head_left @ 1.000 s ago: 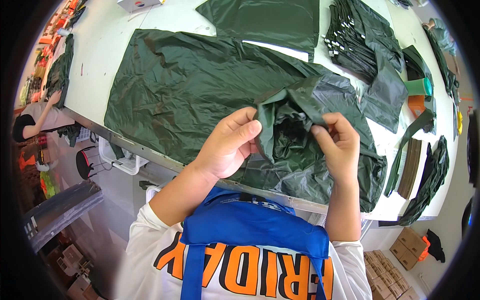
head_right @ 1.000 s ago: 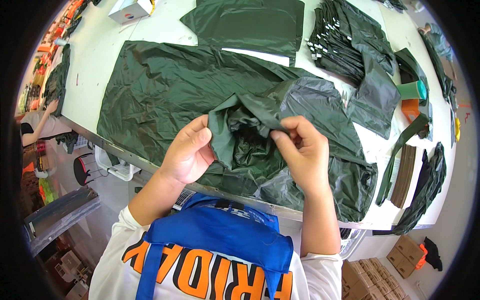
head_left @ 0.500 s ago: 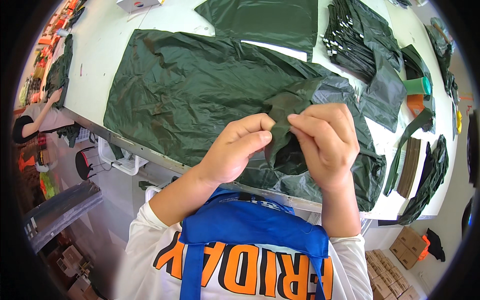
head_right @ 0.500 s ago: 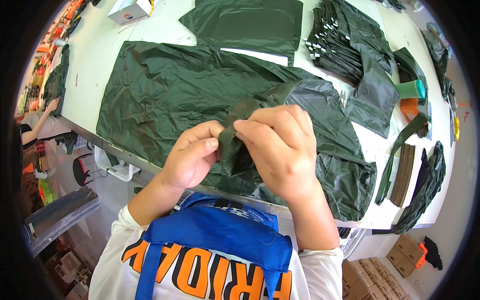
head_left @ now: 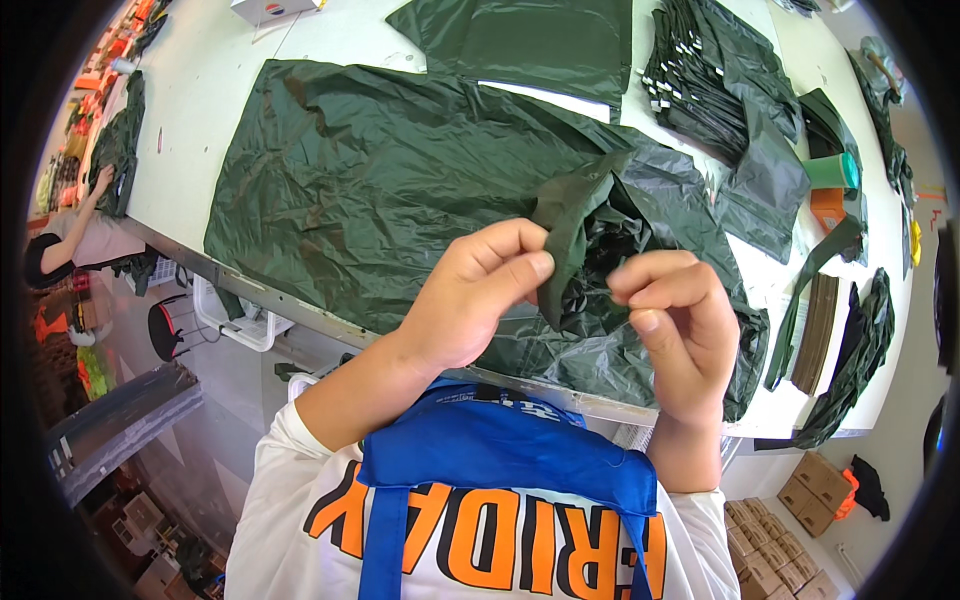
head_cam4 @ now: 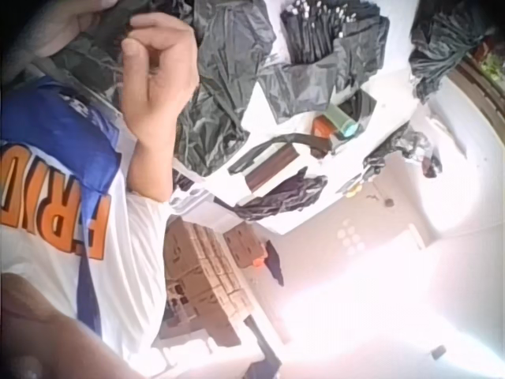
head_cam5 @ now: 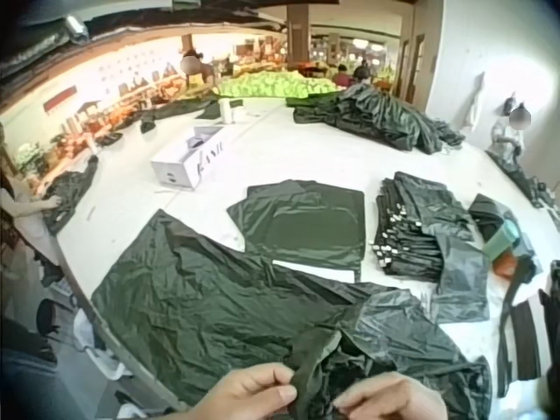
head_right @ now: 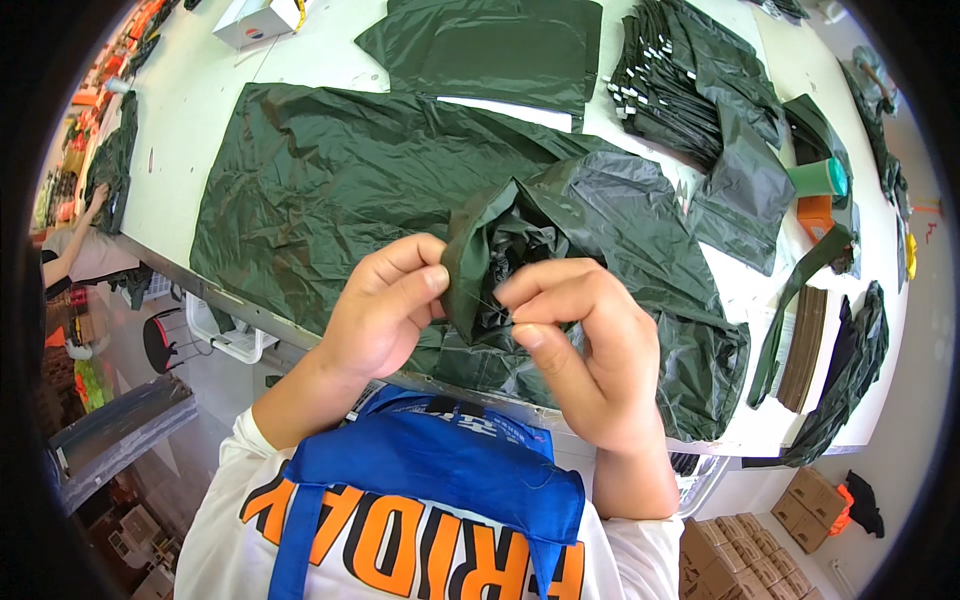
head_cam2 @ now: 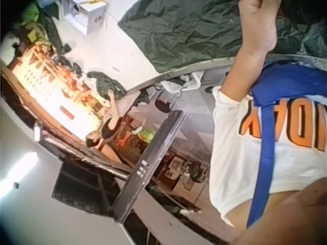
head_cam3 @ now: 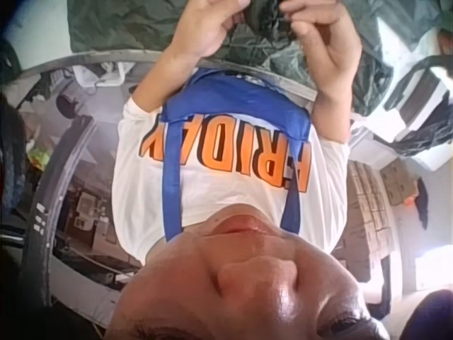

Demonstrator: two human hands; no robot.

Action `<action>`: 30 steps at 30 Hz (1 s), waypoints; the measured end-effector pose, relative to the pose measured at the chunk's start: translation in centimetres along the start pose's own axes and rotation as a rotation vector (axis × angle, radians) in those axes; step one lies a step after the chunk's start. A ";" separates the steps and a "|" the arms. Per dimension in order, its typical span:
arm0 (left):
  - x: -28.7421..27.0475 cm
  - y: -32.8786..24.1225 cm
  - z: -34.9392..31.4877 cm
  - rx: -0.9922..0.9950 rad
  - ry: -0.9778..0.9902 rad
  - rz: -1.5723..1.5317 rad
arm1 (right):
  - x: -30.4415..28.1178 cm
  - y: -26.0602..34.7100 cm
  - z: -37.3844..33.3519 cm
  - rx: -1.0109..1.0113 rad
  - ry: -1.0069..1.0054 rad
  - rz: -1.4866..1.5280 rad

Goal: The person folds a large green tarp on a white table, aligns edges, and rolls it into a compact bundle. The person then places the folded tarp into a clear plastic packaging bag and sets it aside. The person repeats the process with a second tarp.

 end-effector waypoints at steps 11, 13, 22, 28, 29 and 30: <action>1.0 0.9 0.0 -0.021 0.035 0.263 | 0.1 -2.8 0.1 0.084 -0.341 0.060; 0.5 1.1 -0.1 -0.030 0.022 0.256 | -2.8 -2.9 -0.3 0.053 -0.549 0.058; 0.1 0.7 0.8 -0.105 0.050 -0.112 | -8.1 -2.7 -10.5 1.151 0.693 -0.631; -0.5 1.4 1.2 0.062 0.027 0.265 | -5.6 -7.0 -6.6 0.559 -0.191 0.184; -0.7 1.4 0.9 0.084 0.003 0.400 | -4.1 -7.1 -4.6 0.582 -0.238 0.117; -0.3 0.5 0.6 0.203 -0.122 0.630 | -3.3 -8.0 -3.5 0.488 -0.320 0.119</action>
Point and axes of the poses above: each hand's wrist, its own z-axis towards the middle knuckle, its own x-axis out of the palm, y = z × x, the point moved 3 cm from there along z, towards the middle knuckle, and after that the axes turned 8 degrees about z, right-handed, at the moved point
